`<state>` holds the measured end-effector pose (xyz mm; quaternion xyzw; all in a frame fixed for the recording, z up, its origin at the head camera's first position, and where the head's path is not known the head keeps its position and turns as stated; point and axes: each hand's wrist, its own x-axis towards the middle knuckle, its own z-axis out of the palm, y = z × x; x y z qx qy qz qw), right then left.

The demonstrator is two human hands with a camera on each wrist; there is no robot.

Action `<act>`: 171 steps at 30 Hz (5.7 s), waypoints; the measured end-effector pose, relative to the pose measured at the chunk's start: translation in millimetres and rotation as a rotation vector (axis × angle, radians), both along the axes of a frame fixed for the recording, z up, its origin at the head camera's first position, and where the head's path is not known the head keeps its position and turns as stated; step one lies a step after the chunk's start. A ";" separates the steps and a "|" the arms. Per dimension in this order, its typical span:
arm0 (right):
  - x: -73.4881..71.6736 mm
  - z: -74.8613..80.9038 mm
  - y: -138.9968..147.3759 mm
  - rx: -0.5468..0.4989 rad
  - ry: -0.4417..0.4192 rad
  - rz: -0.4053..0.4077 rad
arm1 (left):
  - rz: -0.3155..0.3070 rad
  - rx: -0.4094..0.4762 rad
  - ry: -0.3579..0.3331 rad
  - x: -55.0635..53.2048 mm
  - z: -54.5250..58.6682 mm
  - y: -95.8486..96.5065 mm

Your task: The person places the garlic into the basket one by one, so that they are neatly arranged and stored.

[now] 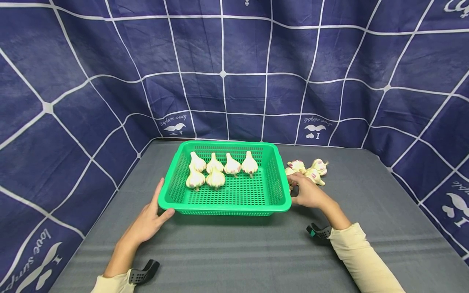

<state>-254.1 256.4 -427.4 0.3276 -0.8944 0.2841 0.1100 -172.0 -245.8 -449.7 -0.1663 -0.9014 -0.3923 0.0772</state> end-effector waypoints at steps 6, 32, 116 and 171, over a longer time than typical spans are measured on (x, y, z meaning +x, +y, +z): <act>-0.5 -3.1 -1.5 0.006 -0.006 -0.015 | -0.003 0.001 0.005 -0.3 -0.4 0.0; 5.7 1.9 5.3 0.062 -0.082 -0.065 | 0.000 -0.002 -0.003 -0.3 0.4 -0.1; 13.3 51.4 8.7 -0.227 0.220 -0.153 | -0.015 0.011 0.001 -1.0 -0.3 -0.6; -15.4 74.3 -49.4 -0.373 -0.483 0.094 | 0.001 -0.007 0.004 -1.6 -0.4 -0.8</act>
